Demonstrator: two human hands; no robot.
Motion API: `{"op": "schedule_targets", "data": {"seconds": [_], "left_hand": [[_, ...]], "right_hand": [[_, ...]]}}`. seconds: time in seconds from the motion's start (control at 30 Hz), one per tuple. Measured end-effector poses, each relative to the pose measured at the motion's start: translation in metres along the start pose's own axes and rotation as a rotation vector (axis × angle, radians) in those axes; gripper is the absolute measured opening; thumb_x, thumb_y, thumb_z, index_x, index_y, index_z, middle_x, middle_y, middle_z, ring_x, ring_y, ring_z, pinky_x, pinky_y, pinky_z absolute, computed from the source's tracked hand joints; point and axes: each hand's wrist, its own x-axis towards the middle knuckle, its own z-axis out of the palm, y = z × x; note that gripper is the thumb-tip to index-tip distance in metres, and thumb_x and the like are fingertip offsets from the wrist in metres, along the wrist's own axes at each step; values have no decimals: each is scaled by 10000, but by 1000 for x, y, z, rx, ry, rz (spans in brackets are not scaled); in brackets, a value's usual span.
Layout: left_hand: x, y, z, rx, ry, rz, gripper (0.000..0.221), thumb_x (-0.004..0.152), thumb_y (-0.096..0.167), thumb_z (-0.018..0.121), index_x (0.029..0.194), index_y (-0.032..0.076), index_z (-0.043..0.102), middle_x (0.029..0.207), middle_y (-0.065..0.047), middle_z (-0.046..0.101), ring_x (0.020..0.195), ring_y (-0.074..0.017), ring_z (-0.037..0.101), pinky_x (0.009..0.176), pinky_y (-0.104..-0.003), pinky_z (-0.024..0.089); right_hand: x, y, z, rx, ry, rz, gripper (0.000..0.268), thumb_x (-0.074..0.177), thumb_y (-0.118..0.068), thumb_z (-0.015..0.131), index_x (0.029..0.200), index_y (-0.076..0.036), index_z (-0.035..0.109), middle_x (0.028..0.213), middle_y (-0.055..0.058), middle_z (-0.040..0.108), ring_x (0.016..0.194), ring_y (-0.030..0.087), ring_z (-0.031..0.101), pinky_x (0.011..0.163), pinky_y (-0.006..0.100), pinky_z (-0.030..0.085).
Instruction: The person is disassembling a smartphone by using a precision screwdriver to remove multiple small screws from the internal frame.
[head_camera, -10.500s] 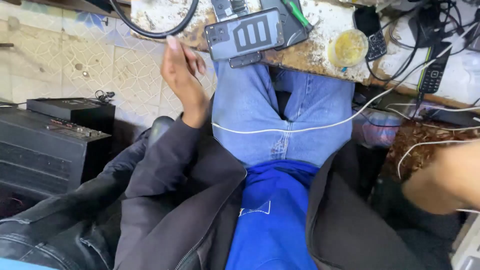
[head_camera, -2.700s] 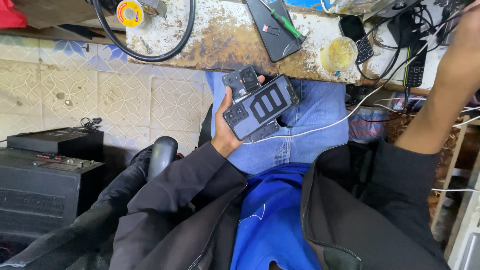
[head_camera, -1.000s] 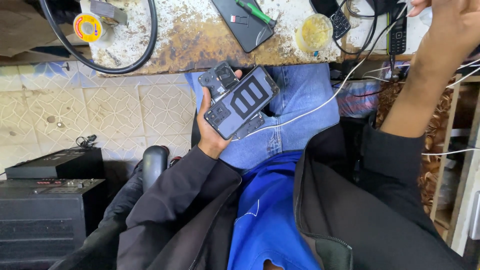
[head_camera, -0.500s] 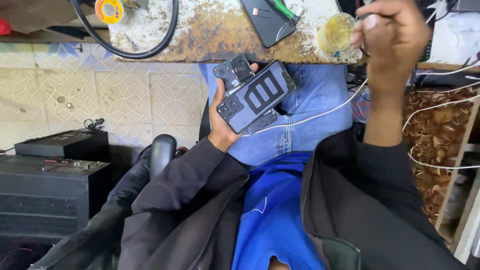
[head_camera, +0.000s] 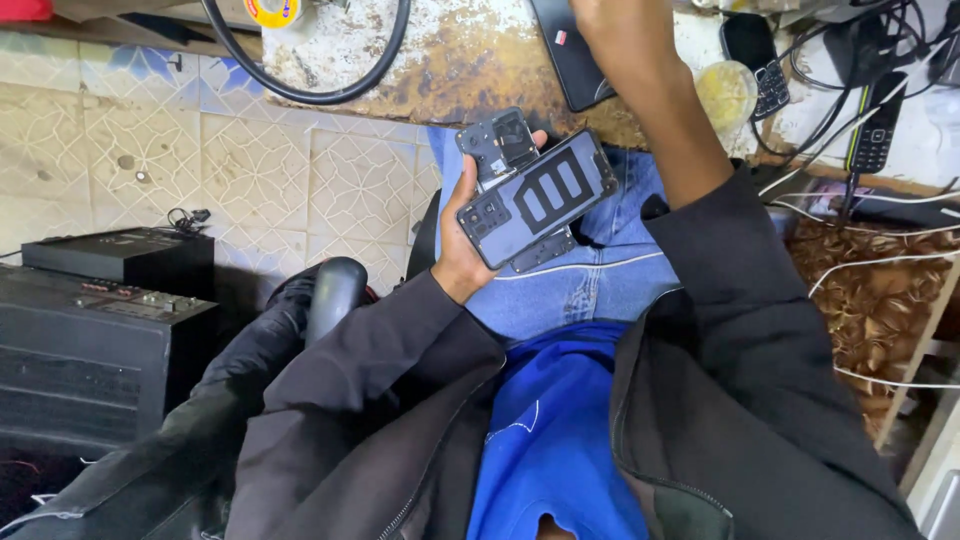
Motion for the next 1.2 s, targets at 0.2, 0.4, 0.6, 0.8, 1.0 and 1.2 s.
{"op": "schedule_targets", "data": {"seconds": [0.2, 0.4, 0.6, 0.8, 1.0, 1.2], "left_hand": [[-1, 1, 2, -73, 2, -28, 759, 1105, 553, 486, 1636, 24, 362, 1564, -246, 494, 1433, -393, 519, 1243, -528, 401], [-1, -1, -2, -42, -17, -25, 747, 1116, 554, 474, 1624, 14, 384, 1568, -231, 499, 1433, -388, 523, 1238, -521, 412], [-2, -2, -2, -75, -13, -48, 765, 1101, 564, 484, 1649, 47, 354, 1600, -235, 461, 1454, -406, 494, 1231, -550, 410], [-2, -2, 24, -17, 186, -67, 827, 1001, 575, 451, 1636, 61, 321, 1647, -240, 354, 1504, -421, 375, 1267, -581, 315], [-2, -5, 2, -15, -21, -34, 757, 1096, 556, 483, 1620, 19, 375, 1606, -251, 437, 1477, -406, 464, 1268, -554, 370], [-2, -5, 0, -33, -53, -23, 732, 1115, 548, 484, 1615, 20, 396, 1580, -226, 488, 1462, -383, 495, 1261, -534, 386]], "right_hand": [[-4, 5, -9, 51, -68, 25, 165, 1161, -132, 597, 1036, -26, 613, 920, 118, 596, 800, 216, 591, 748, 405, 448], [-4, 8, -17, 105, -133, 57, 205, 1159, -132, 545, 1016, -17, 636, 932, 116, 645, 782, 197, 617, 777, 404, 492], [-1, 7, -18, 143, -176, 100, 262, 1158, -130, 494, 996, -9, 659, 944, 113, 693, 765, 179, 641, 807, 402, 536], [4, 6, -19, 180, -220, 140, 326, 1157, -127, 442, 976, -1, 682, 956, 109, 742, 747, 160, 666, 836, 400, 580], [-2, -2, -20, -19, -189, 288, 377, 1150, -114, 706, 922, -126, 407, 846, 14, 395, 788, 157, 404, 731, 372, 325], [4, -3, -3, -63, -184, -72, 161, 1093, -15, 658, 1175, 32, 789, 1088, 152, 735, 934, 271, 667, 729, 381, 512]]}}
